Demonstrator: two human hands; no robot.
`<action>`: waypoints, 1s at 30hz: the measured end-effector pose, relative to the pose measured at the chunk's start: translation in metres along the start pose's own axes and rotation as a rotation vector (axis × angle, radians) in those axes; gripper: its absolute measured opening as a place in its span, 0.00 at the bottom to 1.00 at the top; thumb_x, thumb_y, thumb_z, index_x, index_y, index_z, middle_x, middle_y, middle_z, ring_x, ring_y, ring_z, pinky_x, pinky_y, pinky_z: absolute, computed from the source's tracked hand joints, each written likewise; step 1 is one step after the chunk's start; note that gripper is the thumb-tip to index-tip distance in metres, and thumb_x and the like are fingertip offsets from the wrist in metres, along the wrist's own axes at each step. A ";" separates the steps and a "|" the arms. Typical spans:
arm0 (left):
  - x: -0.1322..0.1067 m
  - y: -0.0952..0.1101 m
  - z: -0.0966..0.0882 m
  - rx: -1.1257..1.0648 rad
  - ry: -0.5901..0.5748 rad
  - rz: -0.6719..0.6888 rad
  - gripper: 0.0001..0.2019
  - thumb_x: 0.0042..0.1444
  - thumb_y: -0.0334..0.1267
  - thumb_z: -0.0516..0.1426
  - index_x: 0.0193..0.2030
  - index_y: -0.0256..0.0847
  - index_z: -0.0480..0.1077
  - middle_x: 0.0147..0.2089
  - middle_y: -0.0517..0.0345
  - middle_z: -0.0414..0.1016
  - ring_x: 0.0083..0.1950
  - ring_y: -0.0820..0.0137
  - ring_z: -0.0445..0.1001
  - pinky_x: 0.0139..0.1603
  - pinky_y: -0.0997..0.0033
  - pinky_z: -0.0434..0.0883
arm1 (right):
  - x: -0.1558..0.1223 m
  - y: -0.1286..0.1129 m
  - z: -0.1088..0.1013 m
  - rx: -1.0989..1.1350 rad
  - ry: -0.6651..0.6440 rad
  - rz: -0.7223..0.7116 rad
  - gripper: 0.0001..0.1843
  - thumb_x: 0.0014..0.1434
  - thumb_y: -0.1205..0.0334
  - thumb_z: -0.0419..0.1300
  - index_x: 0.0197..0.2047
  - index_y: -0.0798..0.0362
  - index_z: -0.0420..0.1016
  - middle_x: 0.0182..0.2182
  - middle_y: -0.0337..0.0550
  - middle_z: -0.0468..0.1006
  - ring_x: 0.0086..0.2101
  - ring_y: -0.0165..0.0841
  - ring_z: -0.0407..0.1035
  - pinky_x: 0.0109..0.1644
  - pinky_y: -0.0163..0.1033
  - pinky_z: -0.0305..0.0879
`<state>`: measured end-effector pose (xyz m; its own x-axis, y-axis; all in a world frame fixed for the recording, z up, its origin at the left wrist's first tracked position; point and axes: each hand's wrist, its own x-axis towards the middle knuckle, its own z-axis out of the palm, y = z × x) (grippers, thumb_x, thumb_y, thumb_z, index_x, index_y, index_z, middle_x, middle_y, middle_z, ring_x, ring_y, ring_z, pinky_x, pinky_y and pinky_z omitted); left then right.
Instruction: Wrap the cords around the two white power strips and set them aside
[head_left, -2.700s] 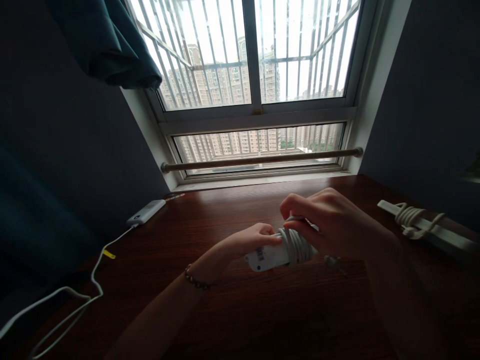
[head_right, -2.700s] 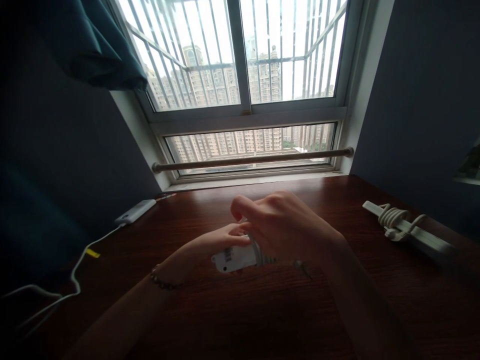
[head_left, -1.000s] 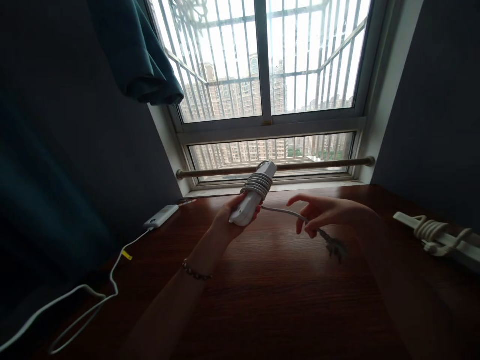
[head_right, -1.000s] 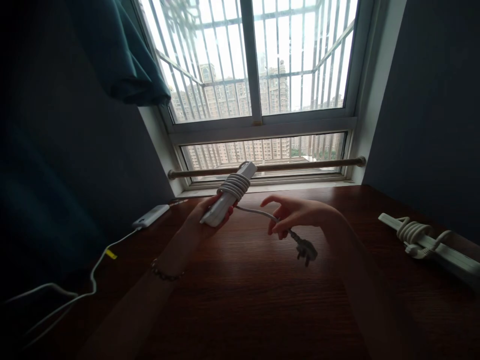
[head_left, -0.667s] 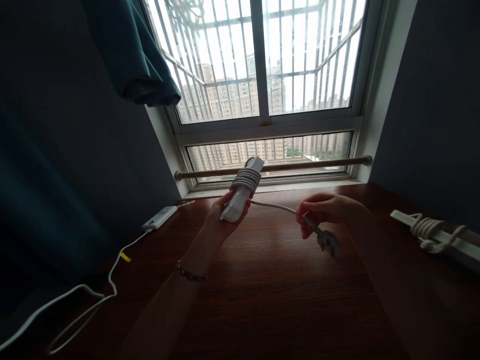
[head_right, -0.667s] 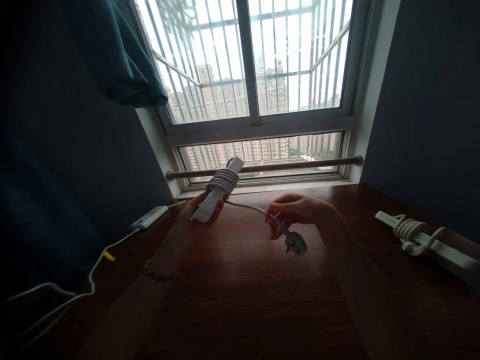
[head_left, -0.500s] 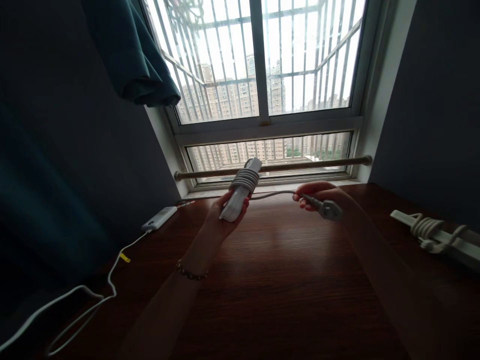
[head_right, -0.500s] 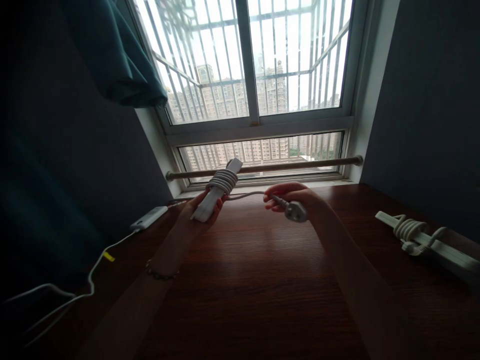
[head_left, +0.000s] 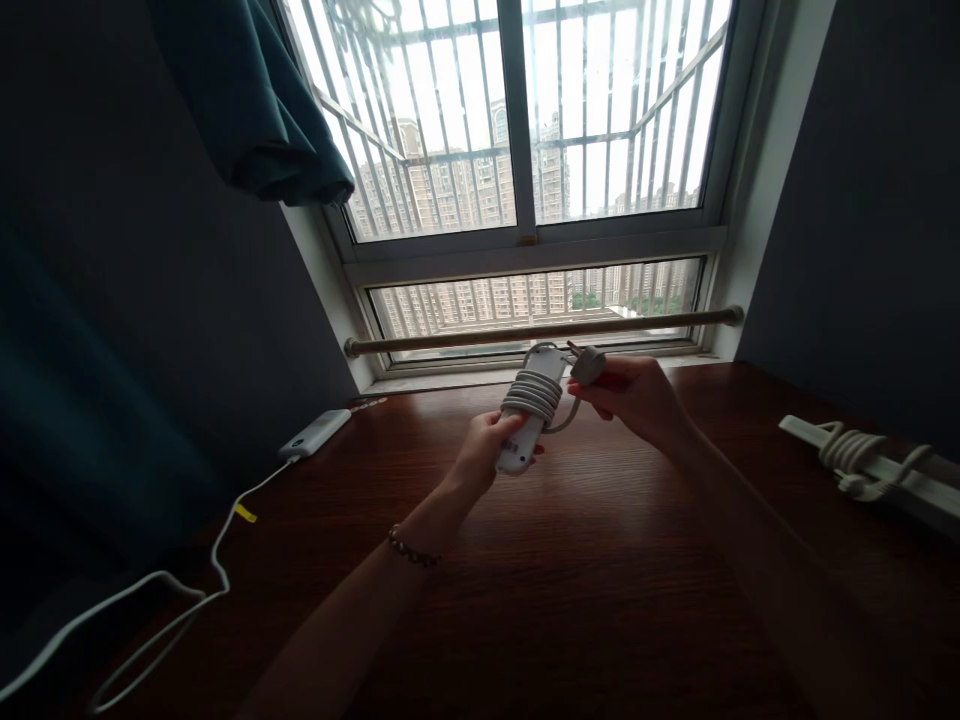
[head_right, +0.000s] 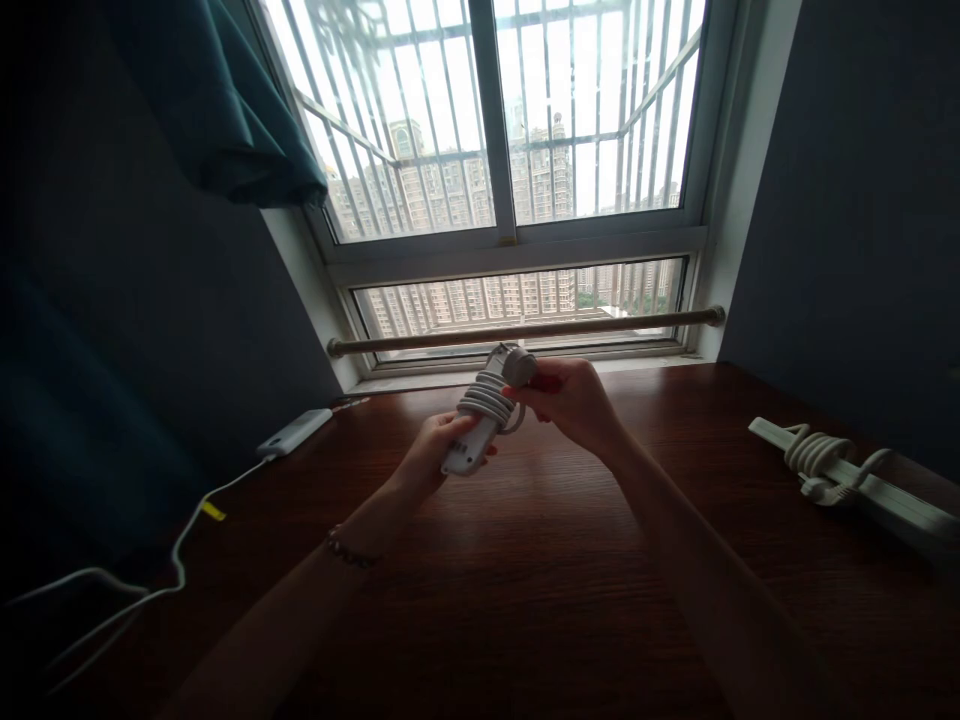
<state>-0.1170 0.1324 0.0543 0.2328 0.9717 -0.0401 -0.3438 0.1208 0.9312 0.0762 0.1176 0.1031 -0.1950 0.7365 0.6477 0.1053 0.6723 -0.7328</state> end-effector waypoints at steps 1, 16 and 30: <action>-0.001 -0.003 0.001 0.107 -0.012 0.049 0.13 0.45 0.36 0.60 0.36 0.30 0.68 0.27 0.49 0.73 0.24 0.62 0.72 0.20 0.71 0.67 | -0.002 -0.002 0.004 -0.021 -0.010 -0.001 0.11 0.47 0.58 0.63 0.29 0.58 0.72 0.17 0.37 0.66 0.17 0.25 0.58 0.19 0.31 0.54; -0.028 -0.015 0.024 0.857 0.034 0.620 0.15 0.50 0.39 0.56 0.46 0.41 0.63 0.37 0.54 0.71 0.37 0.62 0.69 0.37 0.69 0.61 | -0.010 0.011 0.044 0.284 0.175 0.078 0.12 0.52 0.54 0.58 0.27 0.54 0.64 0.16 0.36 0.64 0.18 0.28 0.61 0.20 0.32 0.55; -0.036 -0.010 0.036 -0.184 -0.564 -0.273 0.18 0.57 0.50 0.47 0.49 0.45 0.63 0.42 0.49 0.71 0.41 0.57 0.72 0.35 0.56 0.70 | -0.031 -0.027 0.045 0.305 0.447 -0.337 0.11 0.54 0.55 0.57 0.27 0.51 0.63 0.20 0.37 0.58 0.18 0.25 0.52 0.20 0.33 0.49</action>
<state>-0.0893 0.0891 0.0594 0.7583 0.6514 -0.0232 -0.3433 0.4295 0.8353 0.0352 0.0728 0.0933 0.2641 0.4929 0.8290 -0.1857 0.8695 -0.4577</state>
